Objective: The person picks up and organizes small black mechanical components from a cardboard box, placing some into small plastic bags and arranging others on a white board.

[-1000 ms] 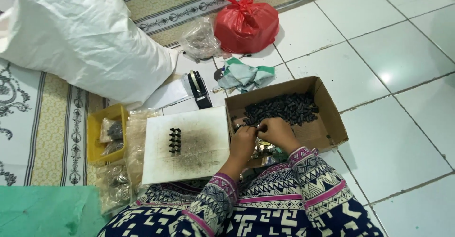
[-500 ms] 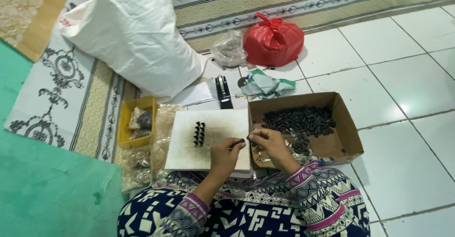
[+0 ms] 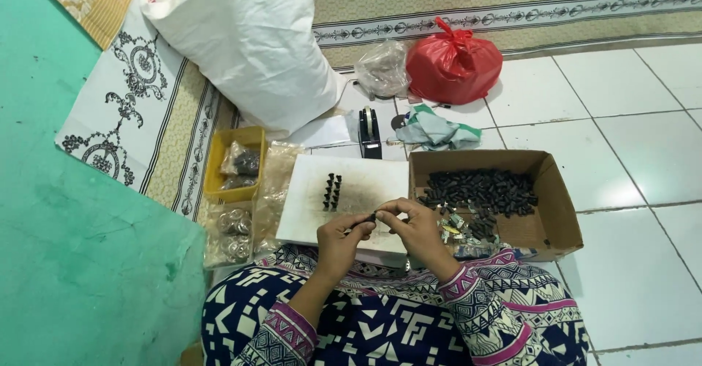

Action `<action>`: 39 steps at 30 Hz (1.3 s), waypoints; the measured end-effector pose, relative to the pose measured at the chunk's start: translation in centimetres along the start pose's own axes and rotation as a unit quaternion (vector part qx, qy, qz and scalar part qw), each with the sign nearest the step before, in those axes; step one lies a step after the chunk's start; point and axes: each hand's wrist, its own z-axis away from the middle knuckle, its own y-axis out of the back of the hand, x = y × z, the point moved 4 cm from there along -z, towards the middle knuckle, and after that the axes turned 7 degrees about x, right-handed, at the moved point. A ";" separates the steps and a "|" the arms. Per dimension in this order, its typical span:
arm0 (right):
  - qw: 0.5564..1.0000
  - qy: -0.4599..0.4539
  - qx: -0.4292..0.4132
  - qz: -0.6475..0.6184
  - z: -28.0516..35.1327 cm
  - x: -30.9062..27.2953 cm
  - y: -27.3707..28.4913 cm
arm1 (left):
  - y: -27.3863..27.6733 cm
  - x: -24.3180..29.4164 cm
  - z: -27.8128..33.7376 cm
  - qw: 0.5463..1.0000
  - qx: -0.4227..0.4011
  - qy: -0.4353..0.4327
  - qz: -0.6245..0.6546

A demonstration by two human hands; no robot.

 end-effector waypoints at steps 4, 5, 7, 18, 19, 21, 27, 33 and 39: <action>0.997 0.043 -0.015 0.055 -0.3 -0.9 0.0 | 0.2 -0.8 -0.3 1.000 0.005 -0.001 0.018; 0.994 0.064 -0.023 0.084 -0.5 -1.0 0.0 | 0.2 -0.8 -0.3 1.000 0.005 -0.005 0.020; 0.989 0.084 -0.033 0.115 -0.7 -1.9 -0.1 | 0.3 -0.9 -0.3 1.000 0.004 -0.007 0.023; 0.947 0.094 -0.161 0.262 -2.7 -3.6 -2.4 | 1.4 -2.8 -1.1 1.000 0.018 -0.002 0.018; 0.946 0.093 -0.164 0.263 -2.8 -3.8 -2.7 | 1.5 -2.9 -1.4 1.000 0.020 0.000 0.018; 0.970 0.077 -0.118 0.200 -3.3 -4.4 -2.9 | 1.8 -3.2 -2.0 0.997 0.036 0.024 0.062; 0.995 -0.006 -0.062 0.074 -4.0 -2.3 -5.4 | 3.5 -2.2 -4.2 0.993 0.087 0.021 0.077; 0.998 -0.009 -0.045 0.038 -4.8 1.3 -7.8 | 4.4 -1.3 -5.0 0.997 0.073 0.016 -0.028; 0.986 0.033 -0.035 0.160 -5.7 5.4 -8.3 | 4.7 -2.5 -6.3 0.956 0.048 -0.050 -0.285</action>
